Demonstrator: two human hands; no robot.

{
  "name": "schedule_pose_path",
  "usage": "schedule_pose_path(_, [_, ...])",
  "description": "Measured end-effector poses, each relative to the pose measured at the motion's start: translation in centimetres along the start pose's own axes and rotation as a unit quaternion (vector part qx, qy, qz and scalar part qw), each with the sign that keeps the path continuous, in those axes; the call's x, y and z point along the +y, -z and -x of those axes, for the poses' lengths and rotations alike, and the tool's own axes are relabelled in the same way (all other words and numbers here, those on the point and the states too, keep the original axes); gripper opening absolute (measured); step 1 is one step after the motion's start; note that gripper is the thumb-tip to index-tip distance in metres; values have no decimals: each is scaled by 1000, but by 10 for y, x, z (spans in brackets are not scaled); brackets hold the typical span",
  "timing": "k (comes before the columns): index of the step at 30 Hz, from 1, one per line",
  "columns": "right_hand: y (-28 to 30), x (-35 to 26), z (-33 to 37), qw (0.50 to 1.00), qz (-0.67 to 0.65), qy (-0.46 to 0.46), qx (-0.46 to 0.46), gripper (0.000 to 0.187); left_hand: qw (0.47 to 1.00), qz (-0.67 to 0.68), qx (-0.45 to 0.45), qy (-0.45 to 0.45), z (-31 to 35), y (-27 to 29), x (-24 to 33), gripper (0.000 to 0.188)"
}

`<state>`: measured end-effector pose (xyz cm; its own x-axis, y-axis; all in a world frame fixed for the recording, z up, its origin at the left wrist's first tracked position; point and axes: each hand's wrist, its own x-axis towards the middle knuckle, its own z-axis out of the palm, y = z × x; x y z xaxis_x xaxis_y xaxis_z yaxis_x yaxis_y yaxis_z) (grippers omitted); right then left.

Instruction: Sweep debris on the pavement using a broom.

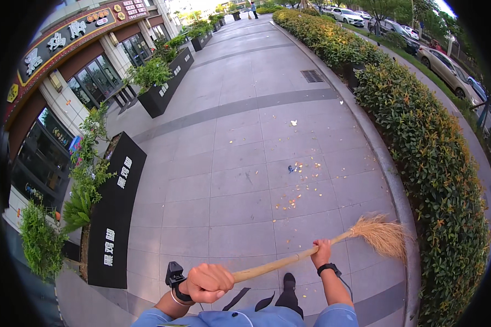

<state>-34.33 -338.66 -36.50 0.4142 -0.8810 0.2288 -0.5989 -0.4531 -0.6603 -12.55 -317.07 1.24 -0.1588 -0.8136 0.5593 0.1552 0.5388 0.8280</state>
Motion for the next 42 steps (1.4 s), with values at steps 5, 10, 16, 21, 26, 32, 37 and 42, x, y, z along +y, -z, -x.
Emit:
schedule_pose_path(5, [-61, -33, -120, 977, -20, 134, -163, 11, 984, -100, 147, 30, 10, 14, -11, 31])
schedule_pose_path(10, [-77, -100, -162, 968, -16, 200, -153, 12, 964, -177, 200, -13, 30, 20, 12, 36])
schedule_pose_path(16, [-77, -197, -106, 969, -17, 235, -71, 11, 977, -91, 187, -53, 118, 59, 99, 34])
schedule_pose_path(21, [-94, -238, 21, 986, 34, 160, -45, 12, 983, 27, 175, -41, 213, 104, 156, 37])
schedule_pose_path(26, [-77, -259, 192, 992, 92, 0, -91, 9, 976, 166, 139, 6, 269, 145, 177, 41])
schedule_pose_path(32, [-70, -254, 361, 958, 124, -198, -169, 5, 950, 290, 26, 116, 257, 150, 143, 43])
schedule_pose_path(37, [-80, -228, 416, 922, -5, -282, -265, 13, 953, 226, -41, 197, 239, 117, 111, 44])
schedule_pose_path(42, [-113, -256, 345, 886, 242, -226, -324, 13, 950, 226, 50, 208, 243, 180, 100, 42])
